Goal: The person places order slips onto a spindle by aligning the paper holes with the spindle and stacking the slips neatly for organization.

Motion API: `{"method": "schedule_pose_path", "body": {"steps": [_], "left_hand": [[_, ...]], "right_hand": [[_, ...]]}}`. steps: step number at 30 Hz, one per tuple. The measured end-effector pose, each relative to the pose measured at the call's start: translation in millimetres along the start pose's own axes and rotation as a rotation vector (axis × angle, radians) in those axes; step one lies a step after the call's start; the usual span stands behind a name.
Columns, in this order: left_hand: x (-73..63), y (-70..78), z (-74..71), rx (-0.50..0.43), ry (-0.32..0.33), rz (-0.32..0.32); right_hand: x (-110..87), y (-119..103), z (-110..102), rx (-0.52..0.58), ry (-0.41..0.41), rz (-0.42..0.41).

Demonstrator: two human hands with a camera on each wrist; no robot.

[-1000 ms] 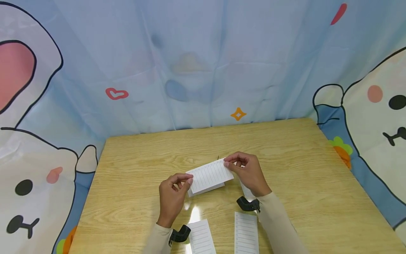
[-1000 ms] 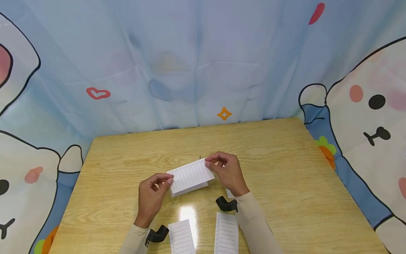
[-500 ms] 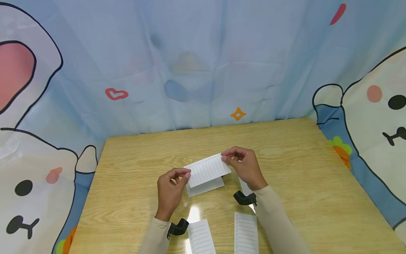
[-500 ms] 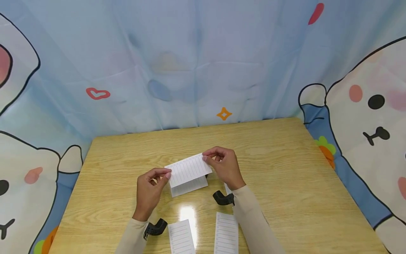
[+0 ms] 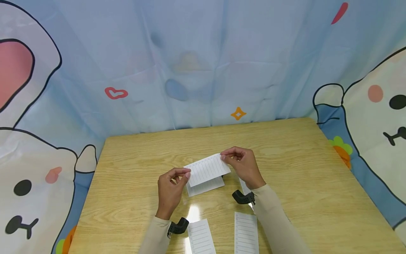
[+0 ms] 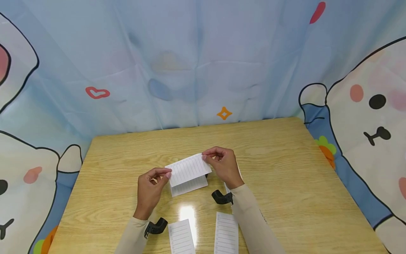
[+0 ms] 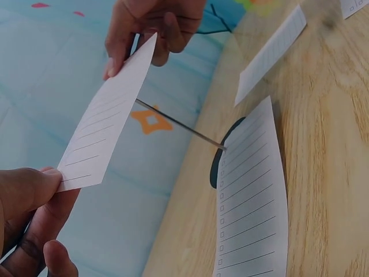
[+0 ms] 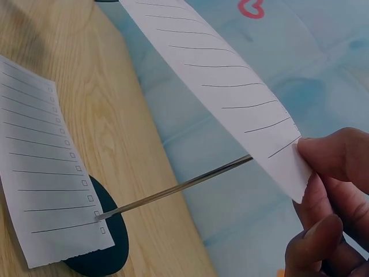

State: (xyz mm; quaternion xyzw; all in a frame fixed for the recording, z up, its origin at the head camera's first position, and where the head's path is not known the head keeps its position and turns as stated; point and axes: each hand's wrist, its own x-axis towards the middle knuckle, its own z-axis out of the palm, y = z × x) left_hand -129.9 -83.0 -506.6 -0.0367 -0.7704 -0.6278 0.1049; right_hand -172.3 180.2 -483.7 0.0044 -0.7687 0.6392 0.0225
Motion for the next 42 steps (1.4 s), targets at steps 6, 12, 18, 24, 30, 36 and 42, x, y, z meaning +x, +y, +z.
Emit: {"method": "schedule_pose_path", "body": {"steps": [6, 12, 18, 24, 30, 36, 42], "left_hand": [[3.6, 1.9, 0.5, -0.005, -0.001, 0.015], [6.3, 3.6, 0.2, -0.002, -0.003, 0.019], [6.5, 3.0, 0.3, -0.003, -0.001, 0.012], [6.8, 0.5, 1.0, 0.004, 0.006, -0.001], [7.2, -3.9, 1.7, -0.003, 0.010, -0.013], [6.8, -8.7, 2.5, 0.030, 0.013, -0.027], [3.5, -13.2, 0.7, 0.068, -0.001, -0.049]], "right_hand": [[-0.8, -1.2, -0.7, 0.007, 0.023, 0.006], [-0.8, -1.6, -0.8, 0.018, 0.030, 0.013], [0.3, 0.2, -0.8, 0.027, 0.020, 0.022], [0.5, 0.7, 0.4, 0.034, 0.016, 0.037], [0.7, 0.2, 1.9, 0.031, 0.015, 0.032], [-0.1, 10.1, 2.4, 0.017, 0.006, 0.055], [-2.4, 20.8, 4.7, 0.024, -0.010, 0.070]]}}
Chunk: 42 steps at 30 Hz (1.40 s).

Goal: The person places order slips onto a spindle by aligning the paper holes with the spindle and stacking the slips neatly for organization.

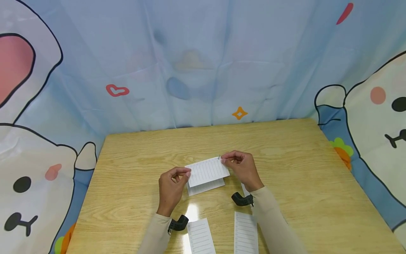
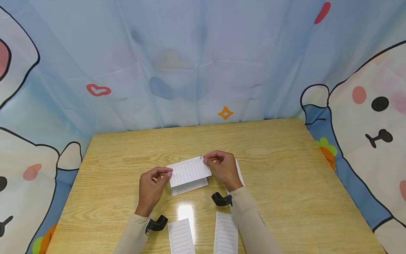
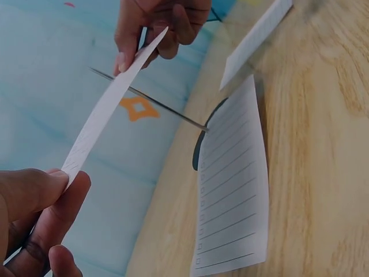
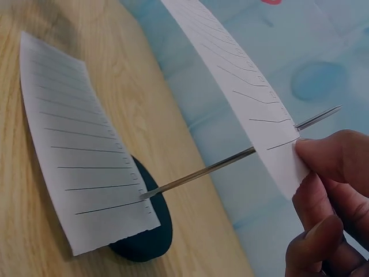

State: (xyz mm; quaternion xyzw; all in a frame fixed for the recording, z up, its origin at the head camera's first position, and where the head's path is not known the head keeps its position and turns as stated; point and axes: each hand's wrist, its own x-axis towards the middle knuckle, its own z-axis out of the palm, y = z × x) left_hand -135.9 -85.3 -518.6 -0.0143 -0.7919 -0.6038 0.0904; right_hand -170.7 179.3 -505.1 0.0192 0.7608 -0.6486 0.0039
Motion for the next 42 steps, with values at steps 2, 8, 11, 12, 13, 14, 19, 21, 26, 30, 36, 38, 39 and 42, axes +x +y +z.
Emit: {"method": "schedule_pose_path", "body": {"steps": [2, 8, 11, 12, 13, 14, 19, 21, 26, 30, 36, 38, 39, 42], "left_hand": [[-1.1, -1.8, -0.1, 0.008, -0.007, -0.001], [-2.7, -5.5, 0.5, 0.029, -0.018, -0.005], [-2.6, -7.3, 1.3, 0.034, -0.019, -0.013], [-2.5, -8.0, 1.7, 0.038, -0.020, -0.015], [-2.5, -8.9, 2.1, 0.040, -0.018, -0.019], [-2.5, -9.6, 2.5, 0.044, -0.018, -0.022], [-2.7, -12.8, 3.7, 0.065, -0.016, -0.025], [-2.7, -13.6, 3.9, 0.072, -0.016, -0.023], [-3.9, -16.4, 4.2, 0.086, -0.020, -0.029], [-5.0, -18.0, 4.2, 0.103, -0.022, -0.044], [-6.0, -20.3, 4.7, 0.151, -0.020, -0.078], [-6.3, -21.3, 5.0, 0.171, -0.018, -0.086], [-6.4, -21.8, 5.1, 0.179, -0.017, -0.090], [-6.7, -23.5, 5.5, 0.191, -0.013, -0.098]], "right_hand": [[-0.4, 2.8, 0.7, -0.002, -0.004, -0.002], [-0.8, 10.2, 2.5, -0.042, -0.002, 0.011], [-0.8, 12.6, 2.9, -0.050, 0.001, 0.022], [-0.9, 13.6, 2.8, -0.053, -0.001, 0.024], [-0.7, 14.6, 2.8, -0.054, -0.002, 0.028], [-0.7, 15.3, 2.9, -0.053, -0.001, 0.033], [0.2, 19.2, 3.4, -0.055, -0.007, 0.039], [0.6, 20.8, 3.9, -0.056, -0.010, 0.033], [1.3, 24.7, 5.9, -0.071, -0.007, 0.030], [1.9, 28.4, 8.1, -0.102, 0.007, 0.057], [2.3, 33.9, 12.2, -0.118, 0.020, 0.082], [2.1, 35.3, 13.5, -0.118, 0.025, 0.089], [1.7, 35.5, 14.2, -0.118, 0.026, 0.089], [1.4, 37.7, 16.2, -0.147, 0.039, 0.094]]}}
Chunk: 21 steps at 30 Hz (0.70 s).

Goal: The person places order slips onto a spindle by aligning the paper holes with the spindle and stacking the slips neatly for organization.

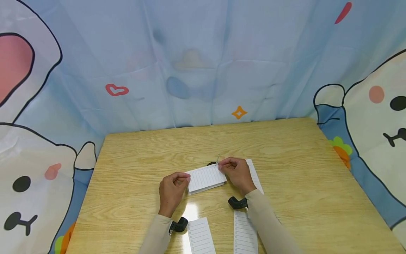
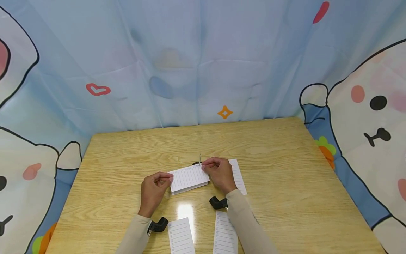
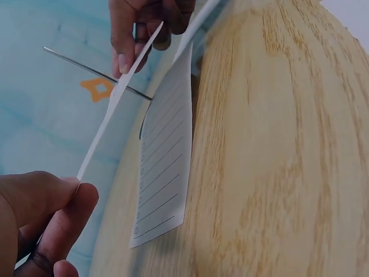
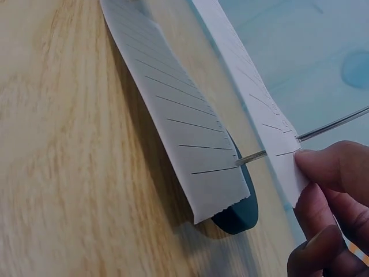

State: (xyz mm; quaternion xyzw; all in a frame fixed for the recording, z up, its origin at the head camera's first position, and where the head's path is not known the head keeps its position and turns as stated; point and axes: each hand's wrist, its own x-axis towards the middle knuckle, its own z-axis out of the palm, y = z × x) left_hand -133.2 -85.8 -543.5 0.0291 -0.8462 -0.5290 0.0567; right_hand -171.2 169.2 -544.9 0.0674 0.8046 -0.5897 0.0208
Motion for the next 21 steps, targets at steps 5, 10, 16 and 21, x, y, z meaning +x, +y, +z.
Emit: {"method": "schedule_pose_path", "body": {"steps": [5, 10, 16, 21], "left_hand": [[0.5, -2.3, 1.8, 0.011, 0.004, -0.022], [1.7, -5.0, 4.2, 0.058, 0.017, -0.044], [2.1, -6.5, 6.5, 0.096, 0.028, -0.059], [1.8, -8.4, 8.3, 0.132, 0.027, -0.067]], "right_hand": [[-1.7, -0.5, 3.3, -0.082, 0.026, 0.008], [-3.2, -1.0, 6.1, -0.146, 0.048, 0.007], [-4.4, 0.6, 9.2, -0.185, 0.065, 0.004], [-2.8, 3.1, 11.4, -0.212, 0.075, -0.008]]}}
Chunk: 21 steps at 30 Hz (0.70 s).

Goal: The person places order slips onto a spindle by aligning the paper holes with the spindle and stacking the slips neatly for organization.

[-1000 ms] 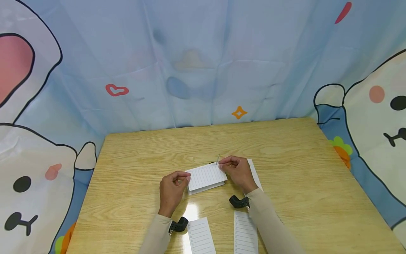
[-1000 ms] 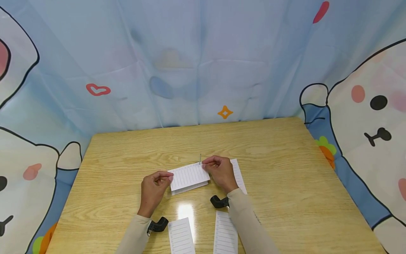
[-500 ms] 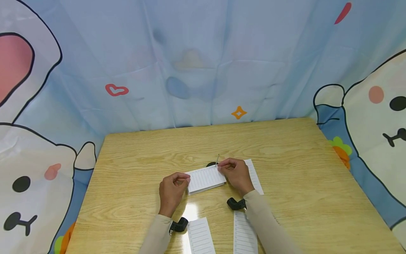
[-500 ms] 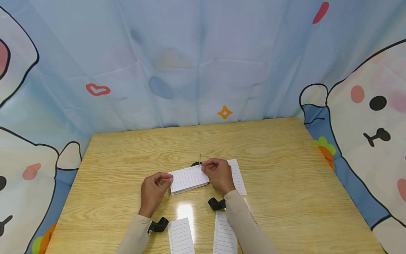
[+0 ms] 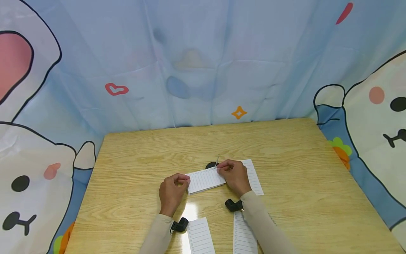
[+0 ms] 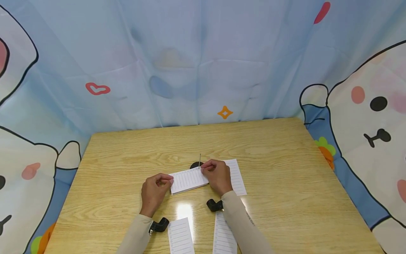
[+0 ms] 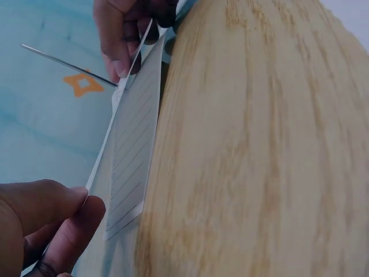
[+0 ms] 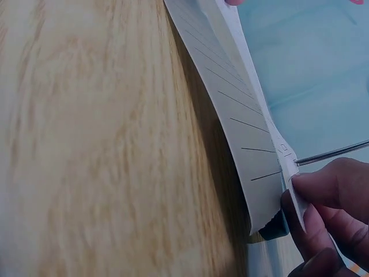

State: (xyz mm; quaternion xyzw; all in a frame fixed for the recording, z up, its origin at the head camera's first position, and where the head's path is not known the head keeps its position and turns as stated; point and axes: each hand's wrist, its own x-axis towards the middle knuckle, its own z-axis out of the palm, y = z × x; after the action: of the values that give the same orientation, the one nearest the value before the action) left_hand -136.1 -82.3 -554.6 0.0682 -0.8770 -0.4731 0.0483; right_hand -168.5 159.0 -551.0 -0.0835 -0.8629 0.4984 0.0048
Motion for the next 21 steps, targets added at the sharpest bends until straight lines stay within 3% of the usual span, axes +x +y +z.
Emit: {"method": "schedule_pose_path", "body": {"steps": [10, 21], "left_hand": [[0.0, -1.2, 3.5, 0.056, 0.001, -0.007], [0.3, -3.6, 6.0, 0.086, 0.009, 0.017]], "right_hand": [[2.0, -2.6, 6.1, -0.143, 0.064, -0.019], [2.1, -4.4, 5.2, -0.158, 0.072, -0.015]]}}
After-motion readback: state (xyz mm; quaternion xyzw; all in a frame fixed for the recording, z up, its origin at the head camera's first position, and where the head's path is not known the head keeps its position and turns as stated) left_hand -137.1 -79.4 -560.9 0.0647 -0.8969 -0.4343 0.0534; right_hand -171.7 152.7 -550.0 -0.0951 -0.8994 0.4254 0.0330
